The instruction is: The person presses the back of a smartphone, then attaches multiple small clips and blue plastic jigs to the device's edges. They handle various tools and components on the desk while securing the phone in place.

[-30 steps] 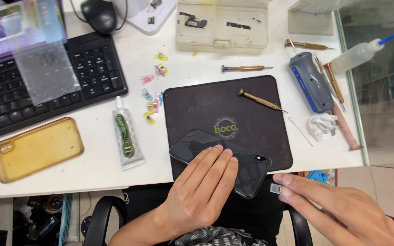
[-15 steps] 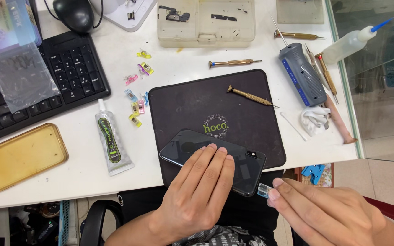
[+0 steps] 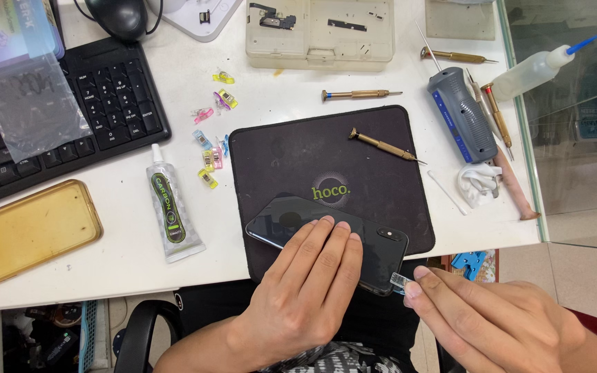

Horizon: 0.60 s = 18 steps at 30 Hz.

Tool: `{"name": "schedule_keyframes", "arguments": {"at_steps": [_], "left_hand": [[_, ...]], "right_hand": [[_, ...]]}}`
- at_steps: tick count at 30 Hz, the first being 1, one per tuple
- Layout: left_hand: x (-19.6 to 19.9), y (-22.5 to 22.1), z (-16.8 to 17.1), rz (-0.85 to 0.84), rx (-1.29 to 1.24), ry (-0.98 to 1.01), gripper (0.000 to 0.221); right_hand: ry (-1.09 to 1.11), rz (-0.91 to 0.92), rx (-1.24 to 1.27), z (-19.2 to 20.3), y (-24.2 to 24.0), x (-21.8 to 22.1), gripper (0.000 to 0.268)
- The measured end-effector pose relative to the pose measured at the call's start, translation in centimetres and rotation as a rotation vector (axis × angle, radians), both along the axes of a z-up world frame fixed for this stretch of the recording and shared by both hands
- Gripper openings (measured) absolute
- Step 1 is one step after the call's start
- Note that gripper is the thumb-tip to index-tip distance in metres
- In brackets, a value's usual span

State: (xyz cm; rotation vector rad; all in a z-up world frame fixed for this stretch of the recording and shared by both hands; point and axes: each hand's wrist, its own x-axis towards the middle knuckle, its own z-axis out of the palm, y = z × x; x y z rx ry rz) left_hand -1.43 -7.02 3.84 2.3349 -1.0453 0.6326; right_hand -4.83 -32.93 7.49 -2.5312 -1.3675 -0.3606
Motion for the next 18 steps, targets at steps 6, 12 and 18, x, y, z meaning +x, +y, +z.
{"name": "schedule_keyframes", "arguments": {"at_steps": [6,12,18], "left_hand": [[0.0,0.2,0.1,-0.006,-0.006,0.011,0.025],[0.5,0.5,1.1,-0.046,-0.026,0.075,0.032],[1.3,1.3,2.0,-0.116,-0.037,0.223,0.044]], "right_hand": [[-0.054,0.027,0.087,0.3,1.4,0.9,0.013],[-0.011,-0.014,0.07,3.1,3.6,2.6,0.016],[-0.022,0.151,0.101,1.3,0.2,4.7,0.023]]}}
